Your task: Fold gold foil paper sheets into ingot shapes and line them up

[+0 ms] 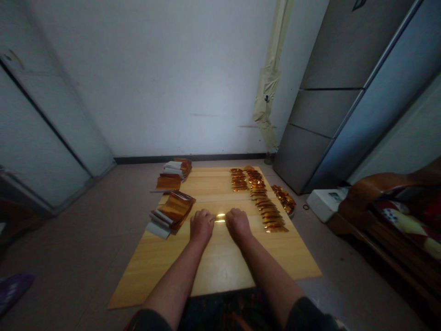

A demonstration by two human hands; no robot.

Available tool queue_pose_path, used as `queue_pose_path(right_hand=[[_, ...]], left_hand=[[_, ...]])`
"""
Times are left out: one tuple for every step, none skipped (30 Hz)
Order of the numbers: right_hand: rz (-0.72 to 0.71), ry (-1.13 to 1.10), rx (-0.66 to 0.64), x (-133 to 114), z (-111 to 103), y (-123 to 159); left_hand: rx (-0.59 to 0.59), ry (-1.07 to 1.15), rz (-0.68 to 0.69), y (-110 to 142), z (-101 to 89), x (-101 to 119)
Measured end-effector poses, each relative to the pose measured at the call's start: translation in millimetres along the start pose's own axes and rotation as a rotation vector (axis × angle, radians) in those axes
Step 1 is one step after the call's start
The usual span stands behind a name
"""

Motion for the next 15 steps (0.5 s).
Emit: queue_pose_path(right_hand=[[0.004,0.010,-0.011,0.3,1.4,-1.4],[0.007,0.018,-0.018,0.7,2.6,-2.6],[0.009,0.024,-0.021,0.8,3.6,-3.6],[0.010,0.028,-0.021,0.6,4.2,-4.4],[0.008,0.032,-0.019,-0.1,4.6,-5.2],[0.000,0.035,-0.012,-1.5,4.5,-6.1],[-0.012,0.038,-0.005,-3.6,4.3,-7.2],[-0.025,0.040,0.002,-6.0,4.1,-8.7],[-0.037,0.044,0.002,-8.4,4.4,-10.5],[-0.043,0.049,-0.005,-10.6,5.3,-12.6],[-0.043,0.054,-0.018,-12.1,6.7,-14.8],[-0.035,0.058,-0.032,-13.0,8.2,-16.6],[-0.025,0.060,-0.043,-13.2,9.5,-18.0],[-0.016,0.059,-0.049,-13.1,10.3,-18.6],[-0.008,0.052,-0.049,-12.7,10.5,-18.4]], left_hand=[[0.005,0.002,-0.002,0.1,-0.3,-0.1],[0.008,0.003,-0.004,0.1,-0.4,-0.1],[0.008,0.003,-0.009,0.0,-0.5,-0.2],[0.006,0.002,-0.012,-0.1,-0.6,-0.2],[0.003,0.001,-0.013,-0.4,-0.6,0.0],[0.000,0.000,-0.012,-0.6,-0.7,0.3],[-0.002,-0.002,-0.009,-0.8,-0.7,0.7],[-0.005,-0.007,-0.005,-1.0,-0.6,0.8],[-0.006,-0.015,-0.001,-1.1,-0.3,0.8],[-0.007,-0.024,0.006,-1.2,0.3,0.6],[-0.006,-0.032,0.014,-1.1,1.0,0.1],[-0.001,-0.037,0.024,-0.9,1.9,-0.5],[0.004,-0.038,0.034,-0.7,2.9,-1.3],[0.010,-0.033,0.042,-0.5,4.0,-2.4],[0.018,-0.025,0.049,-0.4,4.9,-3.5]])
Point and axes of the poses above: each hand's wrist, its own y-axis away from the middle knuckle, its own z-axis out of the palm, x = y × z, the point moved 7 cm from there along -y, towards the middle knuckle, and after that the axes turned 14 degrees about -x, right-handed, at the moved point
